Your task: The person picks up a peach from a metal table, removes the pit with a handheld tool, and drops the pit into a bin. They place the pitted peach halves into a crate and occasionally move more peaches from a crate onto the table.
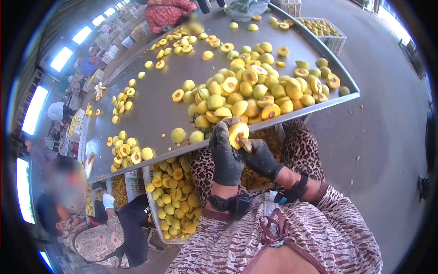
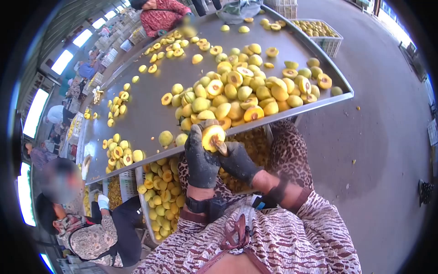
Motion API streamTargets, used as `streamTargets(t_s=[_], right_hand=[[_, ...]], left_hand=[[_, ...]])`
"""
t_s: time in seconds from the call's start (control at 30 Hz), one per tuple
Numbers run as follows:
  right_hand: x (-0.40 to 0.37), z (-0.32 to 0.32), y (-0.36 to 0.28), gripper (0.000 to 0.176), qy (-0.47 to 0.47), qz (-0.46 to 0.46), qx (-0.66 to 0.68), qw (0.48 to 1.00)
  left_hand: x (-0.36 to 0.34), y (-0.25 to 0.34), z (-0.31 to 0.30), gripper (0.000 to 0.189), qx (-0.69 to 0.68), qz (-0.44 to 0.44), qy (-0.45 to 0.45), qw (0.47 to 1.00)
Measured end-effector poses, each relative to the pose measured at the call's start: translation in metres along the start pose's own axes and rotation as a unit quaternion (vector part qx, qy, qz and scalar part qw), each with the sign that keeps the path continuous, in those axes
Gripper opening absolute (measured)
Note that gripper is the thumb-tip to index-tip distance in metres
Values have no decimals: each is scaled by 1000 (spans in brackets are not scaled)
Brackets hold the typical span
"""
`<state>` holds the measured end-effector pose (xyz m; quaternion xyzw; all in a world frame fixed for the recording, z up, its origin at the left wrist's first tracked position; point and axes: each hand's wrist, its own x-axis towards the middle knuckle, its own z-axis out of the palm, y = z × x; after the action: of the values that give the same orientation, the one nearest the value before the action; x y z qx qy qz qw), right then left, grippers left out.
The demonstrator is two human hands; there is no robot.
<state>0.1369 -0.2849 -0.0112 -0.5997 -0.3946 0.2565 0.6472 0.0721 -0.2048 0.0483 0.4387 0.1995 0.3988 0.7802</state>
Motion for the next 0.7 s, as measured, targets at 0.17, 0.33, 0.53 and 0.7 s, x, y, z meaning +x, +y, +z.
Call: streamTargets(t_s=[0.17, 0.33, 0.53, 0.7], right_hand=[[3, -5, 0, 14, 45, -45, -203, 977], [-13, -1, -2, 15, -1, 26, 15, 1000], [-16, -15, -19, 14, -147, 103, 116, 977], [-14, -30, -50, 35, -229, 71, 104, 965]], left_hand=[[-2, 2, 4, 40, 44, -8, -14, 999], [-10, 9, 17, 35, 185, 52, -17, 981], [-11, 16, 18, 4, 363, 270, -91, 887], [-12, 41, 21, 8, 489, 339, -180, 783]])
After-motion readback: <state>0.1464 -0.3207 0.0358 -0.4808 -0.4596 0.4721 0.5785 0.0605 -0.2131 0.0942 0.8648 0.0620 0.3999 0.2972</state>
